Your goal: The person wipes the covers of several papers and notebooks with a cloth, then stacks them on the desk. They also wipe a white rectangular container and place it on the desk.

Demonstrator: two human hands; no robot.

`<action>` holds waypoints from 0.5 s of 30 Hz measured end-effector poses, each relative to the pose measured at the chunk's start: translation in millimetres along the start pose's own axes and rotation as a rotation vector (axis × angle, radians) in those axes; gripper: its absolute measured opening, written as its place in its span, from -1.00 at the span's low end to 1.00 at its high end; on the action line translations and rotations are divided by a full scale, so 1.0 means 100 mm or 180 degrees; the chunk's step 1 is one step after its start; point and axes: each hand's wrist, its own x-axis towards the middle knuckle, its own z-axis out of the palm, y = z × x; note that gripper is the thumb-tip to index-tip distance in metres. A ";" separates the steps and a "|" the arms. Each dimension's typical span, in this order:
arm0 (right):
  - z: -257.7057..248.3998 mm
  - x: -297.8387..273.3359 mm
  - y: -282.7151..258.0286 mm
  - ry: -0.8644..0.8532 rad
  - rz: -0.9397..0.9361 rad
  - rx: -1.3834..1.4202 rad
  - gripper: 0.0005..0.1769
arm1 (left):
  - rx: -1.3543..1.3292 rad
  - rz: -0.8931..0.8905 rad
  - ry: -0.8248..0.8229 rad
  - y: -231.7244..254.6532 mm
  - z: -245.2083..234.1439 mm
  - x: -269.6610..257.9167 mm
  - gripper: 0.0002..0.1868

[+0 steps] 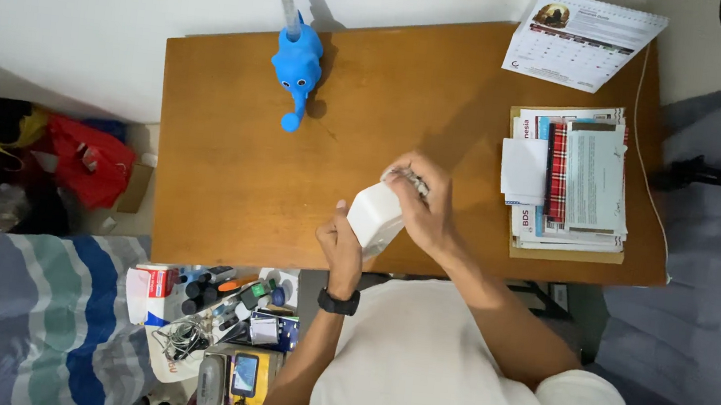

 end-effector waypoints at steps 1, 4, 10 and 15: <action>-0.03 0.01 0.04 -0.0064 -0.0003 -0.0149 -0.87 | -0.0126 0.0021 -0.0140 -0.03 -0.01 0.04 -0.46; -0.09 0.03 0.07 -0.0196 -0.0116 -0.0419 -0.92 | -0.0335 0.0187 -0.0500 0.16 -0.06 0.06 -0.48; 0.04 -0.11 0.03 -0.0649 -0.0808 -0.1146 -0.95 | -0.0415 0.0474 -0.0766 0.55 0.02 -0.10 -0.40; 0.17 -0.18 -0.09 -0.0665 -0.1621 -0.1964 -0.89 | -0.1125 0.0203 -0.0362 0.65 0.15 -0.23 -0.42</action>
